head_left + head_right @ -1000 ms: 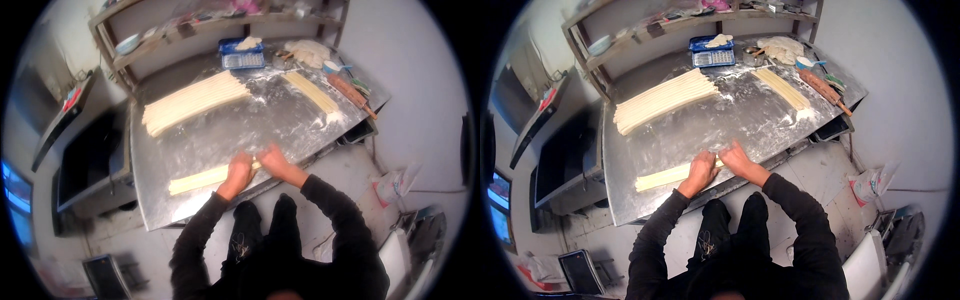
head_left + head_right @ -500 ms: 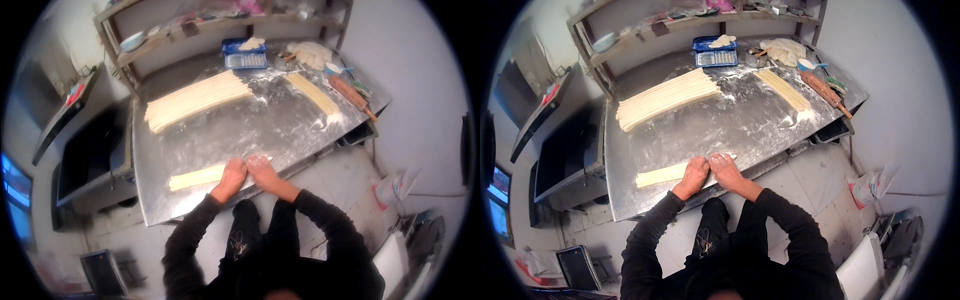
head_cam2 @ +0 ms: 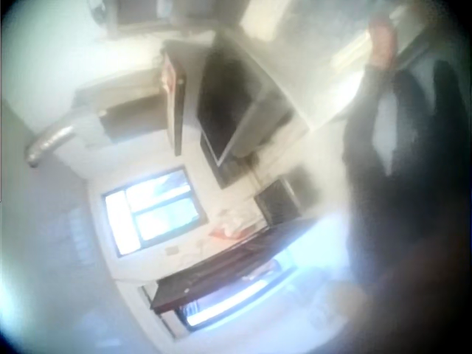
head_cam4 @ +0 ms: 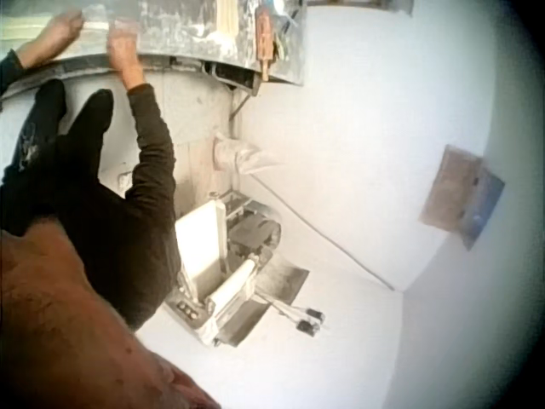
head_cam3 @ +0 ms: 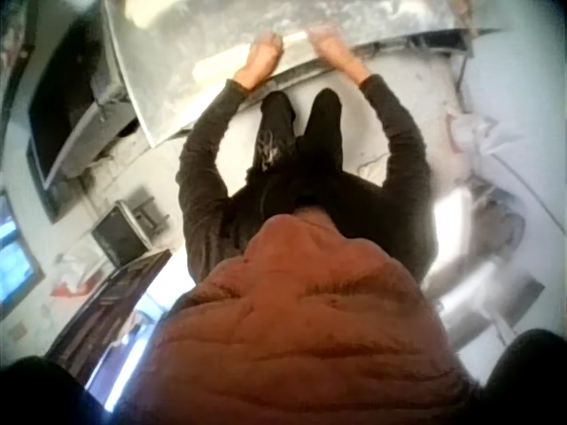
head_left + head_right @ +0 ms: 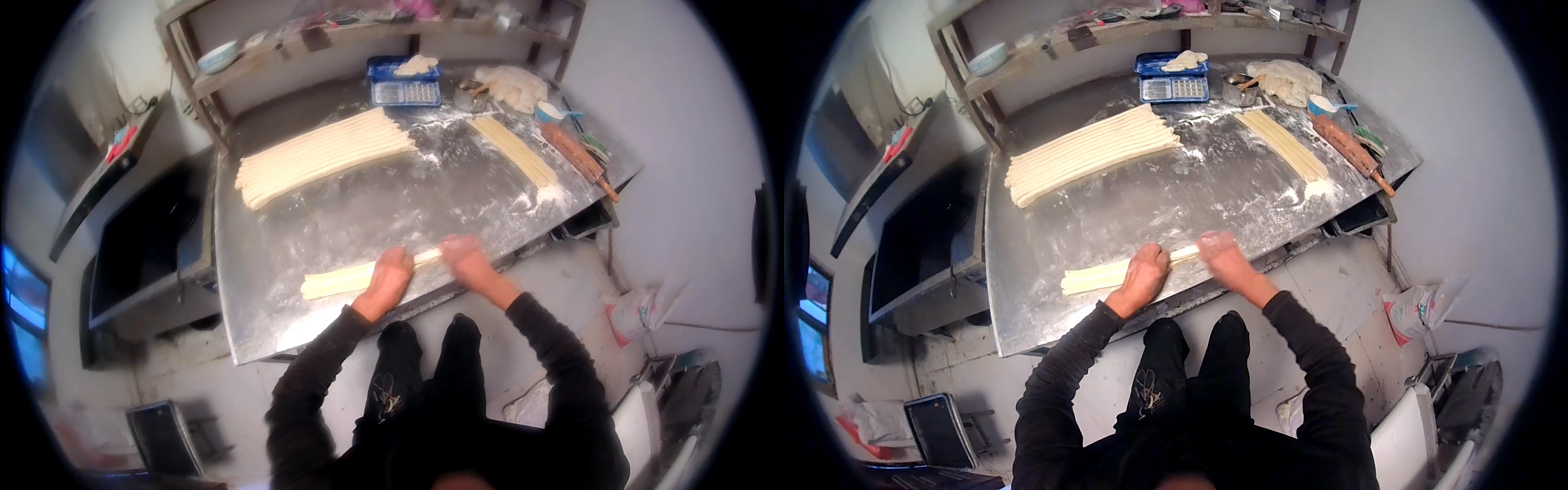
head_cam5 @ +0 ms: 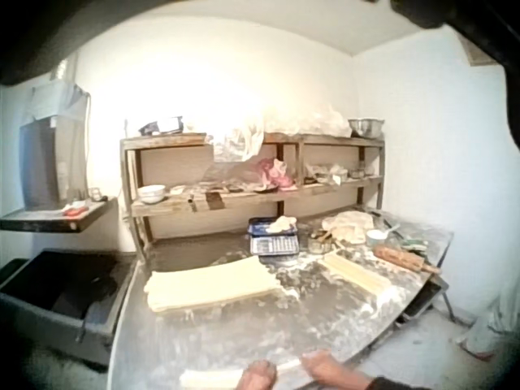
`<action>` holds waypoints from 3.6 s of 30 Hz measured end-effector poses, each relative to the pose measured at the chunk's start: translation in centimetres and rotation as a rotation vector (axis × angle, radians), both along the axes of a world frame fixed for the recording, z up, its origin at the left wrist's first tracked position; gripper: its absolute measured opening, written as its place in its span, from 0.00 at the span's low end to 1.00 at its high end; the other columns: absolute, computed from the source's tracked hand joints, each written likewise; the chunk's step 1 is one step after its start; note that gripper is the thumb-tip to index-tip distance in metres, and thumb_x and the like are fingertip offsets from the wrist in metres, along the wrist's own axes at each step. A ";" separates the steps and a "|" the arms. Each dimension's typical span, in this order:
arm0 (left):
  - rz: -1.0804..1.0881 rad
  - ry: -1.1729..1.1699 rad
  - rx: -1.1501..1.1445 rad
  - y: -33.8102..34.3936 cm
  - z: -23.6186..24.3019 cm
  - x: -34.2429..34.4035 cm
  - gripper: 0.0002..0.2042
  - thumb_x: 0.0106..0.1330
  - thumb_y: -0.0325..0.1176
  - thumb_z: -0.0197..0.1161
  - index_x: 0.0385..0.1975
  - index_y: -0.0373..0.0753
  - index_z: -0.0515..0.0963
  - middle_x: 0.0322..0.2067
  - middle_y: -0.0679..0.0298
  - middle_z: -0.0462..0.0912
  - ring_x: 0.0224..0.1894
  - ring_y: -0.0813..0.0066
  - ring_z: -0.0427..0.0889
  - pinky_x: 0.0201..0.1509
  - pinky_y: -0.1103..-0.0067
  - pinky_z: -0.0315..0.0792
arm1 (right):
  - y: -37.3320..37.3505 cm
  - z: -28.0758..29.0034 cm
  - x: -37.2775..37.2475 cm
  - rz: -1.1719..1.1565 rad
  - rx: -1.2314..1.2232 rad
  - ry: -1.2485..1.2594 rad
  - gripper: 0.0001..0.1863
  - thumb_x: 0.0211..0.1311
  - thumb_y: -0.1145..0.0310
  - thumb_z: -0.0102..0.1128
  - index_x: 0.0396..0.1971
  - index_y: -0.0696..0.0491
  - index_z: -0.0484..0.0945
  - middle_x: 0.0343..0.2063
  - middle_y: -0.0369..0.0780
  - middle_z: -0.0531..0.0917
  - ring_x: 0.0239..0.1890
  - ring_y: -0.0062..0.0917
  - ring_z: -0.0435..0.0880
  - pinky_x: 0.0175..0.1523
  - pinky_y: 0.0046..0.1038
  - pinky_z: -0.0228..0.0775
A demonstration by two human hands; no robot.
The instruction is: The person repeatedly picks up flat strips of dough from a floured metal table, rolls them into long thin ropes by hand, and places them in a growing pile. The process is repeated multiple times with different strips of dough.
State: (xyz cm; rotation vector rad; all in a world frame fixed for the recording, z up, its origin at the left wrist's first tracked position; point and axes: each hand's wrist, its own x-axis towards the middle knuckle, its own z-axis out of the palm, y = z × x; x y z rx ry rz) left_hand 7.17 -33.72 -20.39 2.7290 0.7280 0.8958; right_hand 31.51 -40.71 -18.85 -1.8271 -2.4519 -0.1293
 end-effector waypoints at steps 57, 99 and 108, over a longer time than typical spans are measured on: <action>0.278 0.155 0.148 -2.2 0.1 -25.0 0.14 0.60 0.29 0.65 0.46 0.35 0.79 0.38 0.57 0.79 0.42 0.52 0.80 0.46 0.62 0.75 | 1.3 -2.0 -30.1 0.196 0.185 0.318 0.29 0.61 0.68 0.63 0.62 0.62 0.72 0.61 0.51 0.77 0.66 0.44 0.73 0.69 0.52 0.58; 0.397 0.021 -0.171 -0.4 1.1 -24.7 0.14 0.57 0.28 0.74 0.44 0.36 0.84 0.39 0.55 0.82 0.45 0.50 0.80 0.48 0.62 0.76 | 7.1 -2.3 -25.0 0.481 0.159 0.425 0.11 0.61 0.73 0.57 0.43 0.57 0.81 0.39 0.45 0.85 0.46 0.40 0.84 0.55 0.42 0.74; 0.456 0.000 -0.177 -0.7 1.7 -25.3 0.15 0.54 0.30 0.76 0.41 0.37 0.86 0.38 0.55 0.82 0.44 0.52 0.80 0.45 0.62 0.76 | 6.9 -1.0 -29.8 0.477 0.060 0.569 0.21 0.61 0.77 0.57 0.55 0.59 0.80 0.42 0.48 0.87 0.49 0.44 0.84 0.54 0.42 0.76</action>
